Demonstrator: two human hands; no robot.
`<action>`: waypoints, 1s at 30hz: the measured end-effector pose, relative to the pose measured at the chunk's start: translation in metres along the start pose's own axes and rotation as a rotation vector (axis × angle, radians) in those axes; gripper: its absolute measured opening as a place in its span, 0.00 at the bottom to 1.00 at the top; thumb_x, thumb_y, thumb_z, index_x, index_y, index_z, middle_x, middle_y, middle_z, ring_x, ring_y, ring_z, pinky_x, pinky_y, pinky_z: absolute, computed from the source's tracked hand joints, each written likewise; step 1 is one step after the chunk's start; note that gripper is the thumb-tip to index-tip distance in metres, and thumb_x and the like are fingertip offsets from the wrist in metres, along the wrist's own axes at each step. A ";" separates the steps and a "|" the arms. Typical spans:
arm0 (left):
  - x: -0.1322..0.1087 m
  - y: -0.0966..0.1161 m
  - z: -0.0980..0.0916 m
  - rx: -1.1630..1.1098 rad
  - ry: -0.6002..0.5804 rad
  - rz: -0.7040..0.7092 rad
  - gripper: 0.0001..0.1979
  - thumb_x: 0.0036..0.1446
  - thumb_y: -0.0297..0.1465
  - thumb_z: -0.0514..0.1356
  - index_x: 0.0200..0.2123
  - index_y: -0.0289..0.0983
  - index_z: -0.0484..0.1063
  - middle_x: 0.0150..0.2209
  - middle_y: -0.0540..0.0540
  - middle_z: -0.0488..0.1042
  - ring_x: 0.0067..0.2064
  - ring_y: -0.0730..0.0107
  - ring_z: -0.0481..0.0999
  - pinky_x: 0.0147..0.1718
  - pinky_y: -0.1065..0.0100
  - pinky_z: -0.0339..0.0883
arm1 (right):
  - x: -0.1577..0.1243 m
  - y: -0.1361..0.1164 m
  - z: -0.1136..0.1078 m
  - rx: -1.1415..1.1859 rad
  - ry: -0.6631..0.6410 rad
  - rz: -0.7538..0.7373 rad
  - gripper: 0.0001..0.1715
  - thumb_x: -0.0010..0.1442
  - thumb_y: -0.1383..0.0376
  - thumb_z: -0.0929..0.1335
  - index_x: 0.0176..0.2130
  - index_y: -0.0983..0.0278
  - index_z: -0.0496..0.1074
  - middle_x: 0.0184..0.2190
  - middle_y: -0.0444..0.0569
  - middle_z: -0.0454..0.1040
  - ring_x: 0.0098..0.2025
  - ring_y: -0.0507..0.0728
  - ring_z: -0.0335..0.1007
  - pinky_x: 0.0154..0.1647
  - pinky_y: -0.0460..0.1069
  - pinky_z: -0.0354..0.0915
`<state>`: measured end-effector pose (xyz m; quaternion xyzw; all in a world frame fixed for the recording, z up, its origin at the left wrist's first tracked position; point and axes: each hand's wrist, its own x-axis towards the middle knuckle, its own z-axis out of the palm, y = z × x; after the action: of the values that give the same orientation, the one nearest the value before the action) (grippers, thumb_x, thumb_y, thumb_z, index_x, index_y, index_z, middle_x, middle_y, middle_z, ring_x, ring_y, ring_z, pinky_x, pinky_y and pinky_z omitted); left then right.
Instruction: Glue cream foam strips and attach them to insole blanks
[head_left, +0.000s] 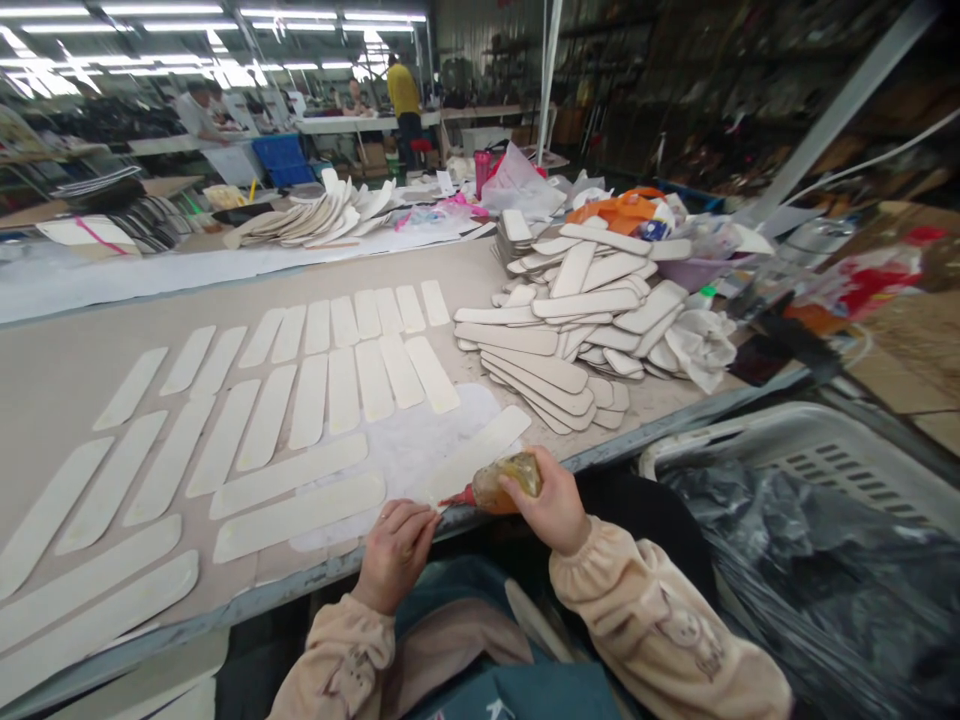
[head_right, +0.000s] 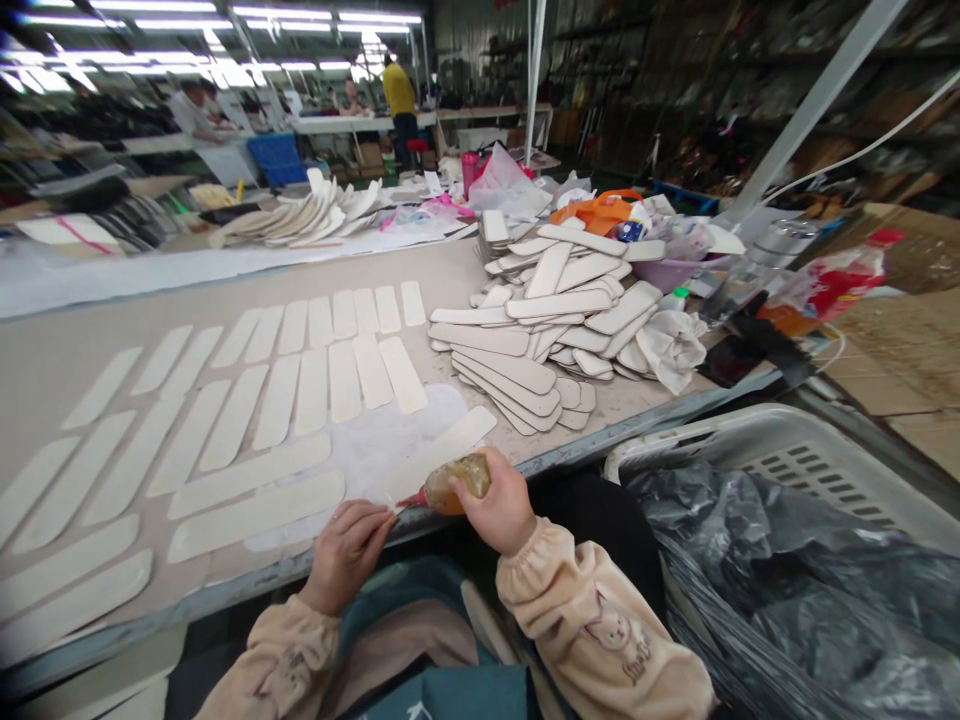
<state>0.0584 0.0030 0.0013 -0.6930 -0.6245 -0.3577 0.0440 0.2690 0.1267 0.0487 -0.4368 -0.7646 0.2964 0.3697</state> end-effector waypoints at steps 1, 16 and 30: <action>0.000 0.000 0.000 0.000 0.005 0.004 0.05 0.55 0.26 0.59 0.34 0.38 0.74 0.33 0.46 0.75 0.36 0.69 0.73 0.38 0.64 0.69 | 0.002 0.002 -0.003 -0.011 0.011 0.010 0.14 0.53 0.58 0.68 0.37 0.62 0.65 0.30 0.45 0.70 0.31 0.55 0.68 0.35 0.49 0.66; -0.001 -0.007 0.003 -0.001 -0.014 0.052 0.05 0.54 0.26 0.60 0.36 0.38 0.72 0.34 0.46 0.74 0.37 0.67 0.72 0.39 0.62 0.67 | 0.035 0.051 -0.059 -0.182 0.467 0.168 0.19 0.53 0.52 0.67 0.38 0.63 0.66 0.31 0.47 0.71 0.33 0.57 0.68 0.36 0.51 0.65; 0.004 -0.004 0.001 -0.003 -0.019 0.075 0.04 0.55 0.28 0.59 0.35 0.38 0.73 0.33 0.46 0.73 0.36 0.67 0.72 0.38 0.63 0.67 | 0.059 0.061 -0.038 -0.209 0.502 0.215 0.18 0.53 0.54 0.67 0.39 0.63 0.66 0.30 0.47 0.70 0.33 0.57 0.68 0.36 0.51 0.64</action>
<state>0.0549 0.0081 0.0009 -0.7194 -0.5978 -0.3501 0.0506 0.3071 0.2109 0.0401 -0.6109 -0.6248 0.1362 0.4668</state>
